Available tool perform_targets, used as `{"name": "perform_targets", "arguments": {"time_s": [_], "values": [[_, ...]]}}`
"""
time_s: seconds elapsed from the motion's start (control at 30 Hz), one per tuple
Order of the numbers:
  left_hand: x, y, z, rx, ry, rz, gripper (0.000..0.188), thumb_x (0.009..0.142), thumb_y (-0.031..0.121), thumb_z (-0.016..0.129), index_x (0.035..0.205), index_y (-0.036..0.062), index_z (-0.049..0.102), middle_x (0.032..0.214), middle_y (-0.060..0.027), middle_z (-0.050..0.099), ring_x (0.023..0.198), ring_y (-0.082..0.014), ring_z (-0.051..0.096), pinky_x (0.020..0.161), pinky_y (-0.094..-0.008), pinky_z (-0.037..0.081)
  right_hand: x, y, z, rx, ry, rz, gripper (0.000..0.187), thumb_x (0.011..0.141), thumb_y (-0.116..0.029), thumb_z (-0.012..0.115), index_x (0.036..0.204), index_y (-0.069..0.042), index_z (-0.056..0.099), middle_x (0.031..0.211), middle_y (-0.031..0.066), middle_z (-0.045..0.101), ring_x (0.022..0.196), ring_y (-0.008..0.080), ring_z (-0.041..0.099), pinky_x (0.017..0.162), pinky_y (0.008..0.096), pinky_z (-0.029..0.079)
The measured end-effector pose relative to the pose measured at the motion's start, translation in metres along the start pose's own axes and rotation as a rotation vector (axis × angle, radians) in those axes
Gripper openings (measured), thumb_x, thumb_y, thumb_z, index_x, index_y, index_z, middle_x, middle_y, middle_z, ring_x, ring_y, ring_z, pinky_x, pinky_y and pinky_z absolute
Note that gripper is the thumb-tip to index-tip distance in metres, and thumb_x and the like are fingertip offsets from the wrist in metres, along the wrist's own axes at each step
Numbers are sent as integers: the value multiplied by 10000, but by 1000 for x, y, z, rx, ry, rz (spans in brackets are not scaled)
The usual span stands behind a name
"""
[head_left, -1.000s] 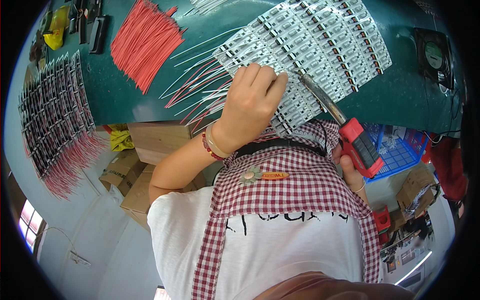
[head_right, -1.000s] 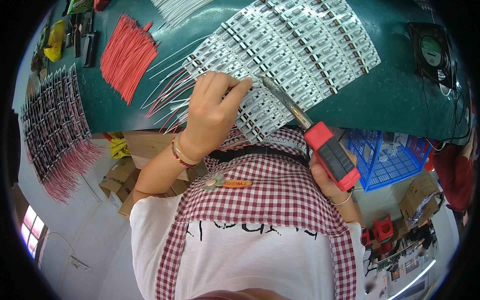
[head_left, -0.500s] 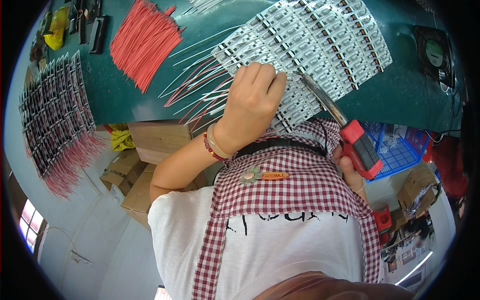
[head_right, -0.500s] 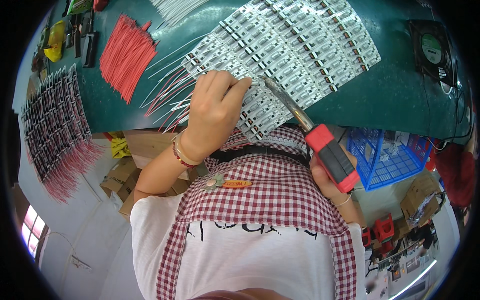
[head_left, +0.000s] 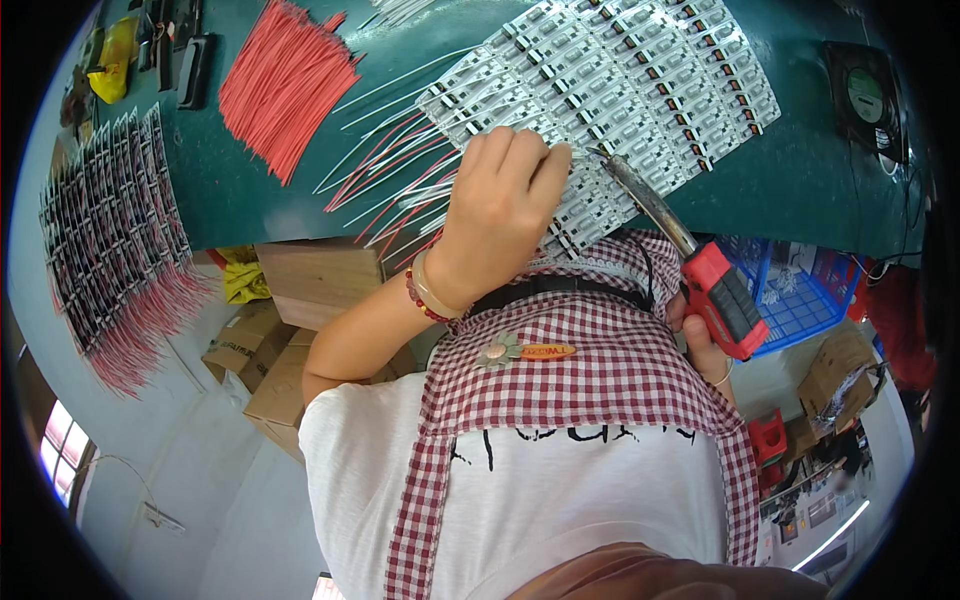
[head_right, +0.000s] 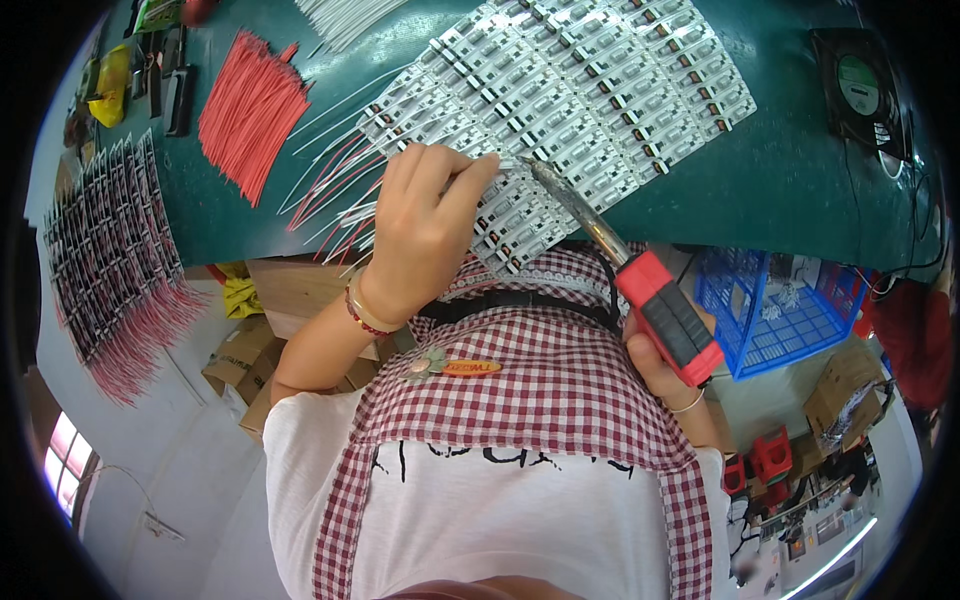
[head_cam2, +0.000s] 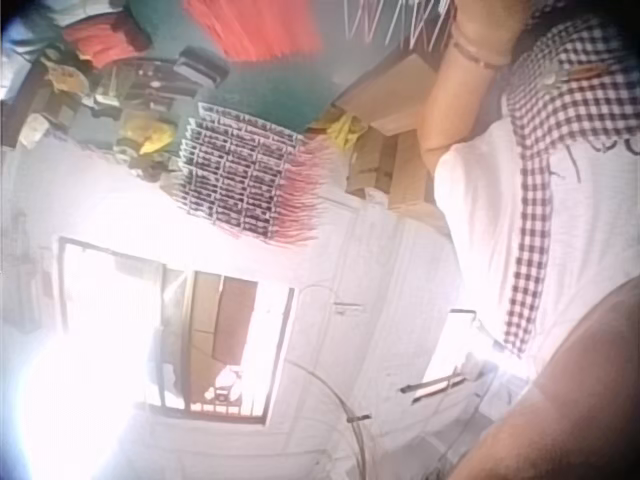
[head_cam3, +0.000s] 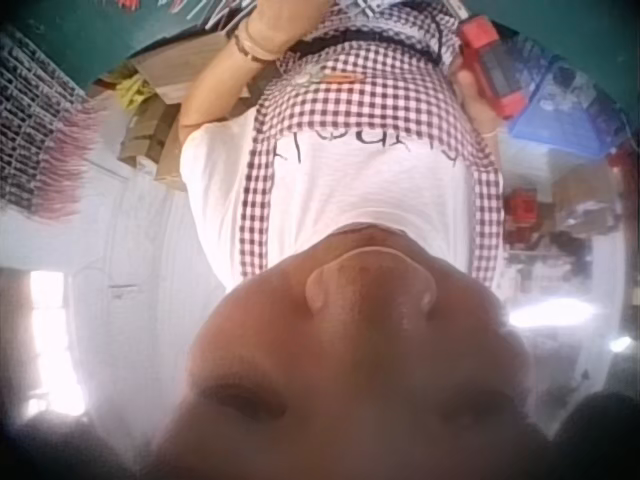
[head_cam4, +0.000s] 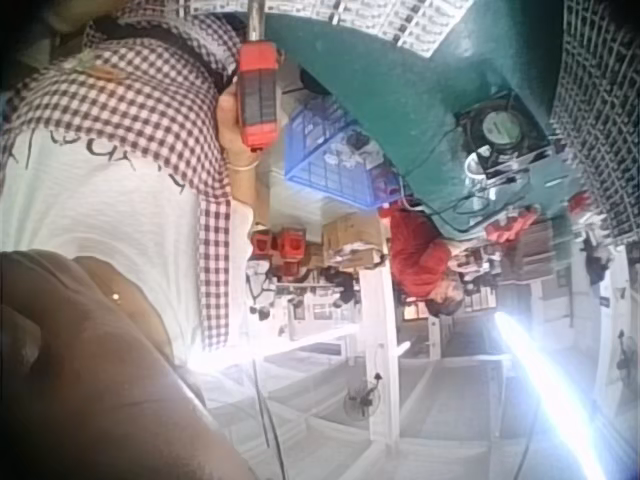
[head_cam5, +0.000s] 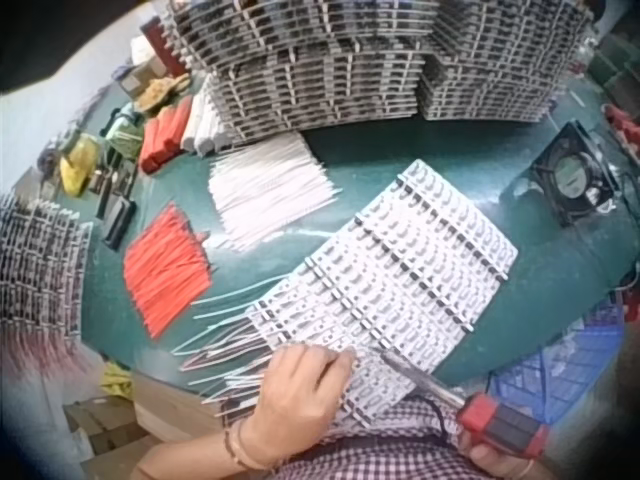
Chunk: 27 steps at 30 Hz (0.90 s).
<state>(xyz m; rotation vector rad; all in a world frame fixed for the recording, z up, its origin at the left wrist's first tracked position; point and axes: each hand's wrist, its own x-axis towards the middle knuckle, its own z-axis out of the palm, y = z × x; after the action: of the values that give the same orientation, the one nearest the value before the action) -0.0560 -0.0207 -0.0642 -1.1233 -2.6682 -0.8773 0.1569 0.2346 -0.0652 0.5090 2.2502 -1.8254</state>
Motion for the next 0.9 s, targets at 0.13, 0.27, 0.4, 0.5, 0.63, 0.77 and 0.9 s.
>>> {"name": "perform_targets", "arguments": {"time_s": [0.13,0.27,0.4,0.5,0.63,0.77,0.9], "values": [[1,0,0,29,7,-26,258,729,-9,670,982,4,713,833,-67,554,768,-239,537,690,-352,438,6,2,3,-69,-14,-38,336,857,-312,728,981,0,703,820,88,670,718,214,663,643,325,518],[1,-3,1,17,2,-40,248,725,-13,674,969,10,713,830,-65,548,772,-237,535,693,-350,440,9,9,9,-169,13,-120,309,857,-281,723,1005,-10,712,870,107,690,754,246,682,666,341,534],[0,-3,2,17,11,-26,243,724,-3,680,964,16,712,829,-64,545,770,-232,533,692,-350,435,12,5,11,-133,-7,-70,297,865,-280,716,1013,-23,718,895,107,699,769,260,688,669,349,536],[1,-5,3,18,8,-24,243,720,-3,674,960,15,709,826,-63,542,767,-231,532,690,-352,430,11,9,13,-187,22,-108,297,870,-285,710,1012,-23,718,910,118,702,776,273,692,672,355,538],[3,-6,3,1,-7,-11,244,716,-7,663,955,12,707,822,-63,539,768,-232,534,692,-356,428,12,1,12,-345,10,-114,302,873,-280,708,1014,-13,713,911,135,695,771,289,689,666,361,536],[5,-6,2,14,-32,-9,243,715,-7,653,952,8,707,817,-67,535,772,-236,540,698,-361,432,9,-2,8,-217,19,-149,319,865,-275,715,1022,3,711,895,143,695,737,277,677,652,357,529],[5,-5,1,27,-46,-13,245,719,0,656,958,4,705,822,-72,536,777,-239,545,699,-362,433,10,-4,8,-57,13,-102,330,861,-277,720,1017,14,709,854,130,684,700,243,661,631,335,519]]}}
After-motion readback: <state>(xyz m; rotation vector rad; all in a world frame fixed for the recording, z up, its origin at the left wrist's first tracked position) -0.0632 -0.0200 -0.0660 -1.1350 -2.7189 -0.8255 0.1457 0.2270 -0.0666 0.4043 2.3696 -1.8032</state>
